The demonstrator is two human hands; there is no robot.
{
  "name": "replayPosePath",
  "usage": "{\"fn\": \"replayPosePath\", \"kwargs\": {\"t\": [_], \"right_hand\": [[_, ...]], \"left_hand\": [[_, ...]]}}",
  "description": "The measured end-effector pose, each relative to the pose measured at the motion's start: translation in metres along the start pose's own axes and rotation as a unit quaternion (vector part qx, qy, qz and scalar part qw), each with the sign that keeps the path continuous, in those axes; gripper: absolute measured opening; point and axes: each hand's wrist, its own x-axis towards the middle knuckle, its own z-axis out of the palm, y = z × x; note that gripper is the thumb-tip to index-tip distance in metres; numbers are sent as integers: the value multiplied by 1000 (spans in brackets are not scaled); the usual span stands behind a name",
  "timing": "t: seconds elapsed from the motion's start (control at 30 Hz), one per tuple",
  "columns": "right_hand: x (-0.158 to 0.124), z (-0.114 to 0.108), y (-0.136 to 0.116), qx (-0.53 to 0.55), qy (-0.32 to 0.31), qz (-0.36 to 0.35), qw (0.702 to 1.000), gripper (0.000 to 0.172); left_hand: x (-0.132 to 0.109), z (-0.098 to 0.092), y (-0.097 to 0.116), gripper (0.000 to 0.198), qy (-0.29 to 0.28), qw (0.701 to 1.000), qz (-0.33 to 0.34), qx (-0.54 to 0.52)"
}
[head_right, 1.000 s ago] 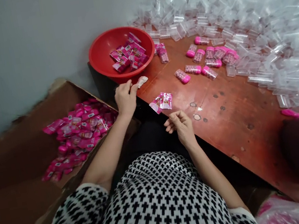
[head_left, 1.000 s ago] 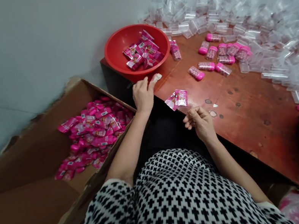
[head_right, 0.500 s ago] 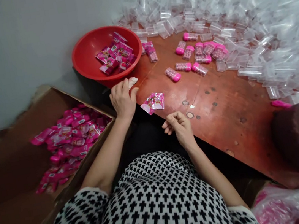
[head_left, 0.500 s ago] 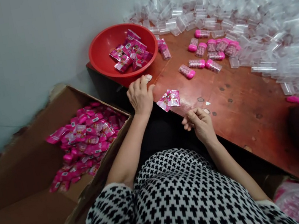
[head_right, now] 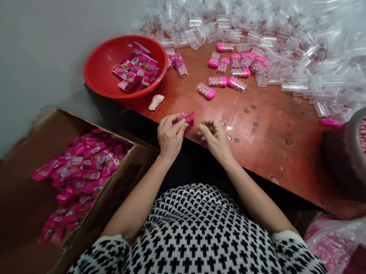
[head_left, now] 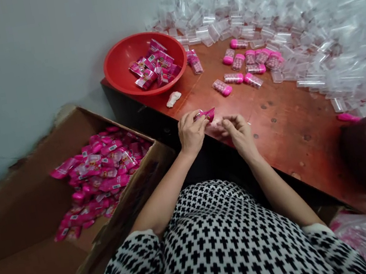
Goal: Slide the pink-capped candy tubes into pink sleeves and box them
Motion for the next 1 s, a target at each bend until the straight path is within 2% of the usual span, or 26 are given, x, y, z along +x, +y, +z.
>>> {"fn": "replayPosePath", "kwargs": {"t": [0.07,0.13,0.2,0.23,0.3,0.37,0.4,0.43,0.5,0.53,0.57,0.6,0.63,0.7,0.73,0.77,0.8,0.83,0.9,0.93,1.0], "right_hand": [[15,3,0,11,13,-20,1000,34],[27,6,-2,33,-5,-21,999,36],[35,6,-5,48,-27,-17,998,35],[38,6,-7,49,-40,-14,998,36],[42,3,-10,36,-79,-7,996,38],[46,0,-12,7,-127,3,992,41],[49,-2,-13,-15,-149,4,989,40],[53,-5,-14,-45,-170,0,984,38],[69,-11,-20,-143,-193,-45,970,28],[80,-14,-24,-215,-193,-90,953,24],[93,-18,-29,-299,-186,-146,924,24],[108,-21,-35,-394,-173,-211,877,28],[123,-25,-40,-489,-178,-266,812,33],[153,-32,-48,-625,-232,-319,674,43],[166,-35,-51,-660,-266,-332,619,45],[177,-38,-51,-681,-296,-341,576,45],[184,-41,-51,-693,-319,-346,547,45],[189,-44,-50,-699,-331,-351,528,44],[189,-50,-48,-706,-324,-356,520,40],[185,-52,-48,-708,-310,-352,528,36],[169,-56,-46,-709,-262,-327,567,30]], "left_hand": [[-1,-6,9,22,9,999,11,-42],[-2,-13,18,23,9,994,1,-108],[-1,-20,25,31,0,976,-67,-207],[0,-23,26,36,-14,955,-123,-269],[2,-26,26,40,-68,884,-239,-397],[4,-27,24,37,-126,803,-315,-490],[4,-27,22,37,-142,776,-335,-515],[4,-27,21,36,-146,759,-350,-529],[3,-25,19,34,-129,745,-377,-534],[3,-25,19,33,-119,741,-390,-533],[2,-25,18,33,-110,737,-403,-532],[2,-26,18,33,-102,730,-415,-533],[1,-26,19,33,-97,721,-426,-538],[0,-29,20,33,-91,698,-447,-552],[0,-31,20,32,-87,686,-458,-559],[0,-33,21,31,-82,675,-468,-565],[0,-35,21,29,-76,665,-477,-570],[0,-36,20,27,-69,656,-485,-574],[1,-39,19,23,-55,637,-498,-585],[1,-39,19,21,-47,626,-504,-593],[2,-39,19,17,-25,599,-515,-613]]}}
